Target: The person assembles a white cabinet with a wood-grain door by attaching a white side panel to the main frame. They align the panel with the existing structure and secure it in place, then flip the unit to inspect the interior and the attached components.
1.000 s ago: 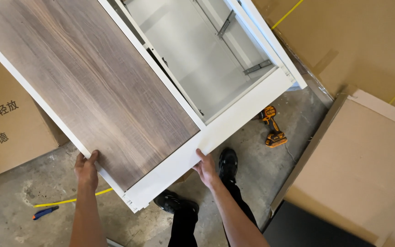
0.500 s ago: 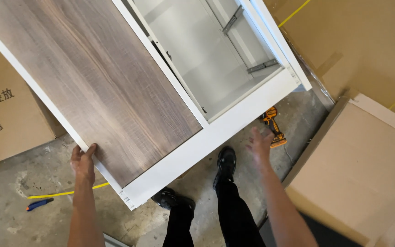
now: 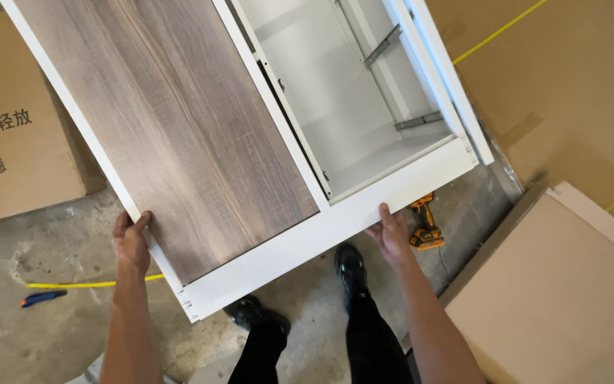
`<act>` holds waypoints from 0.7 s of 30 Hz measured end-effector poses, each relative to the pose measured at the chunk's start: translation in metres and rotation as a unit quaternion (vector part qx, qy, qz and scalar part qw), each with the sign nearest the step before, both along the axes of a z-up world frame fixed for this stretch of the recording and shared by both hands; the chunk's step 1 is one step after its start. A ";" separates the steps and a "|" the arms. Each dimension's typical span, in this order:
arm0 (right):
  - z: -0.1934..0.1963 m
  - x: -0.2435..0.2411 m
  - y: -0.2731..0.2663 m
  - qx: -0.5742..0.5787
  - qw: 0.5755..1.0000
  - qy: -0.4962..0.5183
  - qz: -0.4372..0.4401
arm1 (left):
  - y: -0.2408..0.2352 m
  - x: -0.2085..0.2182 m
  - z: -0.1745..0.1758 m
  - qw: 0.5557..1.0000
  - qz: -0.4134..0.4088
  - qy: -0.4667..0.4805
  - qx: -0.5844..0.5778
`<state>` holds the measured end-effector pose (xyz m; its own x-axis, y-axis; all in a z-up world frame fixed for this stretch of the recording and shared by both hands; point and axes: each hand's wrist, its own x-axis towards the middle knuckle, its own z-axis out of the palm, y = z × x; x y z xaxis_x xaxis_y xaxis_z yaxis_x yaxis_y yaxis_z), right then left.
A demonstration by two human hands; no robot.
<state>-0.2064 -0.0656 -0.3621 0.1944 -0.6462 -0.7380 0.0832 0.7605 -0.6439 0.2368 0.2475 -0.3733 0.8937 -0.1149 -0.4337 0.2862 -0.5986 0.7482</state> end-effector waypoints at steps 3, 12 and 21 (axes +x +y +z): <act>0.007 0.005 -0.003 -0.010 0.999 0.021 0.038 | 0.001 0.003 -0.014 1.000 0.004 -0.008 -0.015; -0.031 -0.092 -0.084 -0.376 0.705 0.484 0.357 | -0.015 -0.021 -0.024 0.996 -0.019 -0.065 0.064; -0.111 -0.100 -0.237 -0.744 0.419 0.465 0.233 | -0.031 -0.054 -0.034 0.952 -0.064 -0.133 0.270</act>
<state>-0.3068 -0.3022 -0.4728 0.6307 -0.5774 0.5185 -0.6646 -0.7469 -0.0233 0.1832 0.2163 -0.4072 0.9739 -0.0551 -0.2201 0.0282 -0.9332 0.3581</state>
